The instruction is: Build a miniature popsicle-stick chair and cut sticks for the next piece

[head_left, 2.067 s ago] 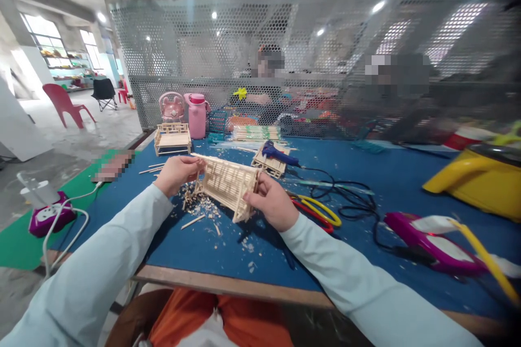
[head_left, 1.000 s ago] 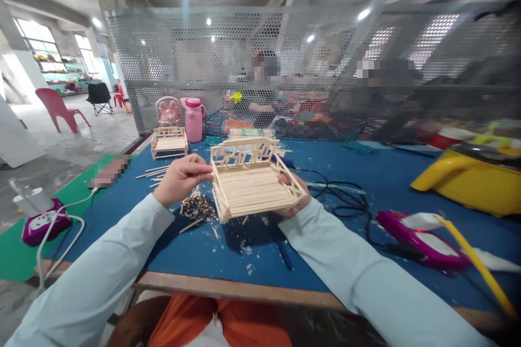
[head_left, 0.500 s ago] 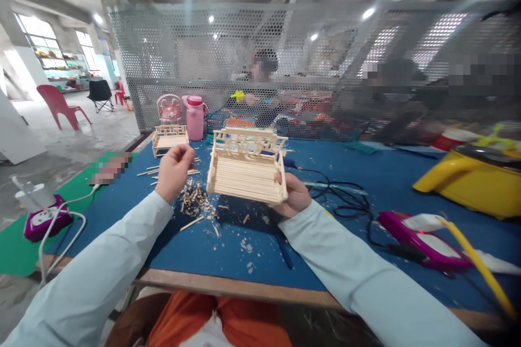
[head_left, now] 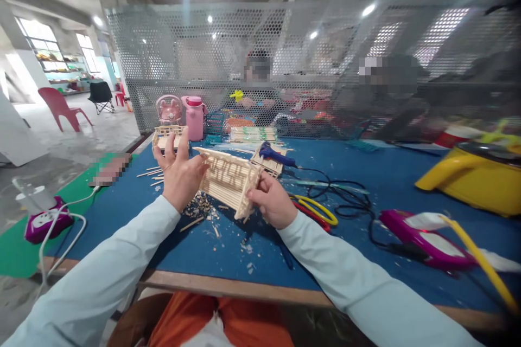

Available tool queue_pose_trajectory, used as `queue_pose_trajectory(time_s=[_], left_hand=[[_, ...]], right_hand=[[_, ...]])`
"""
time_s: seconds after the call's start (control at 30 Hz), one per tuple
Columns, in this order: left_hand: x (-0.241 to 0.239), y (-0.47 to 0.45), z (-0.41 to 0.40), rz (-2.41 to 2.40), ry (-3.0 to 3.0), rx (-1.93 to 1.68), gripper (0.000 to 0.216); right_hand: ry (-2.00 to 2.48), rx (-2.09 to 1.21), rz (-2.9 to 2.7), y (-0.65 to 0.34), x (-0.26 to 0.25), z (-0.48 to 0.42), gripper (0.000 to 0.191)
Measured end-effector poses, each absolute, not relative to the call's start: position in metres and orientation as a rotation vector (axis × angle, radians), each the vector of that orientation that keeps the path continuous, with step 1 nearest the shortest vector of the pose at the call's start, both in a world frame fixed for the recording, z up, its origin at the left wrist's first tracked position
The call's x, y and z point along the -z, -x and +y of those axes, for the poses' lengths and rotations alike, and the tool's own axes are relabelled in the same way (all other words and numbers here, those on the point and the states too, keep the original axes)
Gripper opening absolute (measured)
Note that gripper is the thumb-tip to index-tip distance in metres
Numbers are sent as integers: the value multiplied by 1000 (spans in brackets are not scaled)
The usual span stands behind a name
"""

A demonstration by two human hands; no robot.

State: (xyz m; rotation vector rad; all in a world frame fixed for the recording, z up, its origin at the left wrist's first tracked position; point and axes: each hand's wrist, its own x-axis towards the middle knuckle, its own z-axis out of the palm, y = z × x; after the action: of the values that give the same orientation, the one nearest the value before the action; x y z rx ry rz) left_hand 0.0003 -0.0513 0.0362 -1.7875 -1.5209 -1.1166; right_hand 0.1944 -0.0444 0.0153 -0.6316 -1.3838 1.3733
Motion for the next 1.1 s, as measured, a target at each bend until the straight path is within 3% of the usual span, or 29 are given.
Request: queue_pose_trajectory(time_s=[0.37,0.6,0.7,0.87,0.93,1.03,1.1], left_hand=[[-32,-2,-47,-1532,1805,1068,15],[-33,1,-47,-1422,1961,1277,12],[-35,-2,-49,-1348,1993,1720,14],[-46,2,-46,-1487,1840,2982,27],[-52,12,-41,-1558,1651,3208,32],[-54,34,-31,-1672,1457,3003,37],[-50,49,-24,-1895,1538,2523,35]], right_hand=[[657,-1351,-1449,-193,-13,-46,42],[670,-1369,-1353,-191,-17,-47,39],[677,-1359,-1250,-191,-22,-45,36],[726,-1354,-1121,-194,-27,-40,38],[738,-1361,-1077,-194,-28,-38,39],[731,-1345,-1059,-195,-26,-37,40],[725,-1332,-1084,-195,-24,-36,40]])
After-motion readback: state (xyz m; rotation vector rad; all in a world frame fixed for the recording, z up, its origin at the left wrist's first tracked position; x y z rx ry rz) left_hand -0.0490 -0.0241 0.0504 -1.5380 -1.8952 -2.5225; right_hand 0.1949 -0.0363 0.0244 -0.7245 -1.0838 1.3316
